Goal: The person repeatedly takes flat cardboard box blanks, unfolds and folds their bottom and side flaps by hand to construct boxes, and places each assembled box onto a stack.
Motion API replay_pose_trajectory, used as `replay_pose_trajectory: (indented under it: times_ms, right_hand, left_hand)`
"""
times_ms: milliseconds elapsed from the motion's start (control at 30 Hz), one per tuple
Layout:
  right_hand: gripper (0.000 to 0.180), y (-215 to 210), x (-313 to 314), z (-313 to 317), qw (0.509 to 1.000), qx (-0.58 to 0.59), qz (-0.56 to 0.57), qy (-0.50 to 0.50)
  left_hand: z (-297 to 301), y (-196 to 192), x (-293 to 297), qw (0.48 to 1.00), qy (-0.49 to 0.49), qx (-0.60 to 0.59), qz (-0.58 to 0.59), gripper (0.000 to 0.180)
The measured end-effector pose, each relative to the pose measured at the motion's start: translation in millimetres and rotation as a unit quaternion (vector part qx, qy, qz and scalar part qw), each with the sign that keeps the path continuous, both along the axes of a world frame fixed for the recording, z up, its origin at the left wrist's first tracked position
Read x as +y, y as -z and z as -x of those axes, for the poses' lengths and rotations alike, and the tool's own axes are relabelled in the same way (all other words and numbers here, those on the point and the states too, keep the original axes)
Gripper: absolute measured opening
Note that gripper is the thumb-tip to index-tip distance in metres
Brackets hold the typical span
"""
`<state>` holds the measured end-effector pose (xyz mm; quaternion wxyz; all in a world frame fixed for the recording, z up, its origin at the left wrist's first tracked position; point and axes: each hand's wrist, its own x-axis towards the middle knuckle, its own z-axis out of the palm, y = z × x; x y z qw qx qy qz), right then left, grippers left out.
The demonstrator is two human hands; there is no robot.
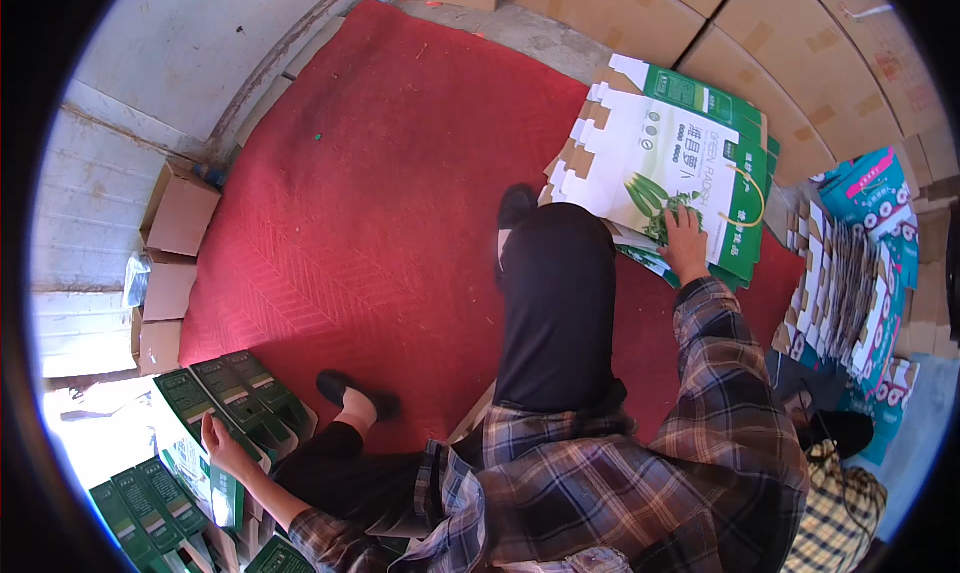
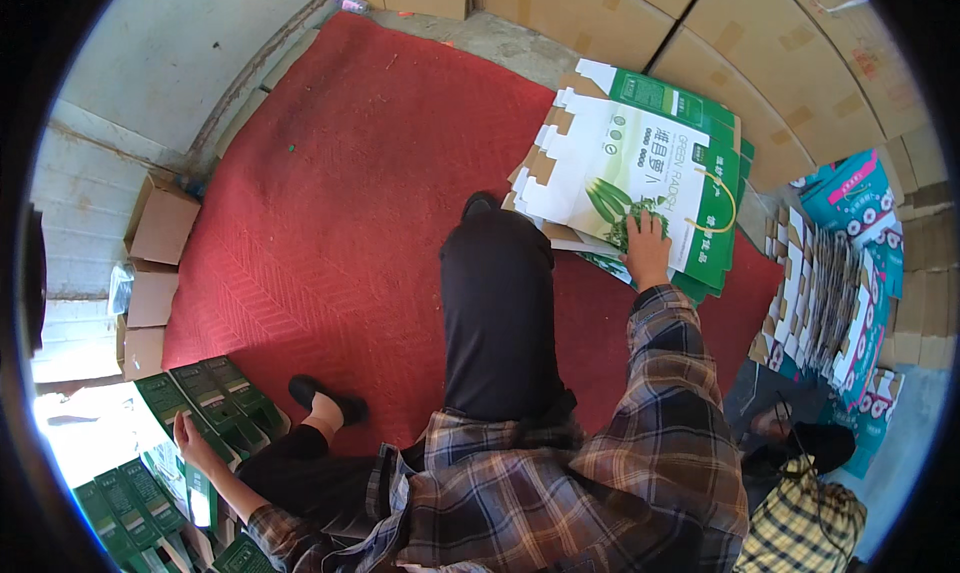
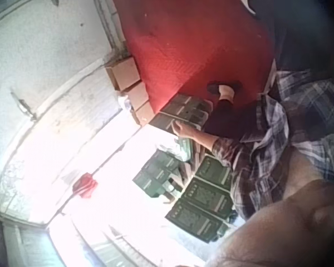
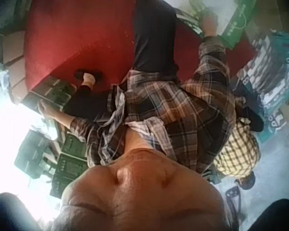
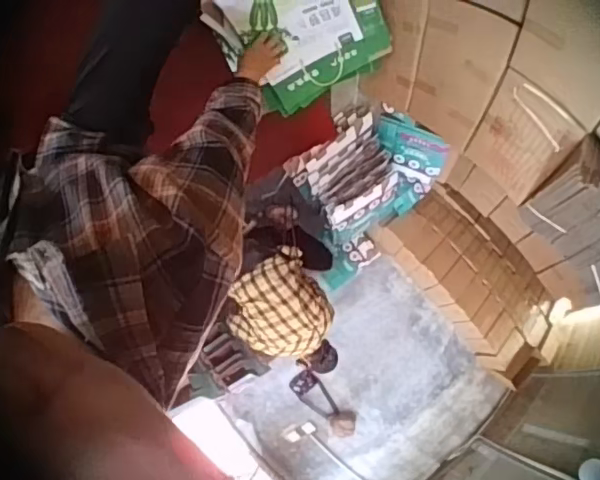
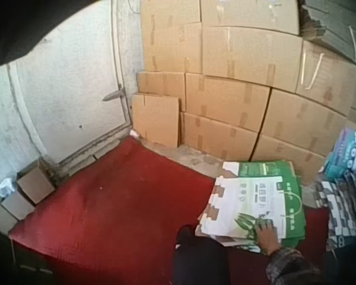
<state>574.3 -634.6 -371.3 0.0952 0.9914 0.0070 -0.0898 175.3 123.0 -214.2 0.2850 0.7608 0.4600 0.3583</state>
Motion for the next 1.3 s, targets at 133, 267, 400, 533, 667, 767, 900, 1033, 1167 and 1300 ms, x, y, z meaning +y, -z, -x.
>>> replay_pose_trajectory:
  times_ms: [133, 267, 400, 533, 667, 767, 900, 1033, 1167, 1300]
  right_hand:
    - [0.086, 23.3, 17.8, -19.7, 0.996, -0.021, -0.010, -0.091]
    - [0.072, 39.1, 35.1, -34.4, 0.993, 0.033, 0.013, -0.113]
    - [0.049, 54.4, 23.7, -42.1, 0.986, -0.030, 0.073, -0.149]
    - [0.047, 35.2, 34.8, -44.2, 0.981, -0.011, 0.074, -0.177]
    - [0.047, -0.3, 37.1, -49.3, 0.981, -0.034, 0.001, -0.189]
    - [0.034, -63.5, 39.4, -63.5, 0.967, -0.133, -0.007, -0.216]
    - [0.013, -175.3, 25.5, -121.9, 0.965, -0.242, 0.056, -0.090]
    - [0.013, -302.0, 42.1, -143.5, 0.856, -0.470, -0.034, -0.211]
    - [0.015, -354.4, 92.4, -126.7, 0.799, -0.507, -0.195, -0.256]
    - [0.015, -337.0, 150.5, -101.0, 0.735, -0.306, -0.556, -0.239]
  left_hand:
    - [-20.2, 4.8, -4.5, 0.993, 0.010, 0.114, -0.040, 0.028]
    - [-30.0, 1.8, -11.3, 0.971, 0.057, 0.201, -0.118, 0.026]
    - [-44.5, 5.0, -23.1, 0.973, 0.096, 0.186, -0.100, 0.026]
    - [-44.6, 0.9, -22.2, 0.972, 0.104, 0.185, -0.104, 0.024]
    - [-45.9, -2.3, -23.4, 0.972, 0.136, 0.164, -0.099, 0.024]
    - [-53.1, -0.8, -32.7, 0.982, 0.128, 0.127, -0.064, 0.024]
    - [-61.2, -8.6, -33.9, 0.986, 0.140, 0.081, -0.047, 0.024]
    - [-63.3, 0.2, -28.8, 0.983, 0.162, 0.064, -0.050, 0.024]
    - [-63.0, 5.6, -27.0, 0.982, 0.178, -0.008, 0.065, 0.025]
    - [-80.6, -7.3, -52.8, 0.969, 0.167, -0.004, 0.182, 0.032]
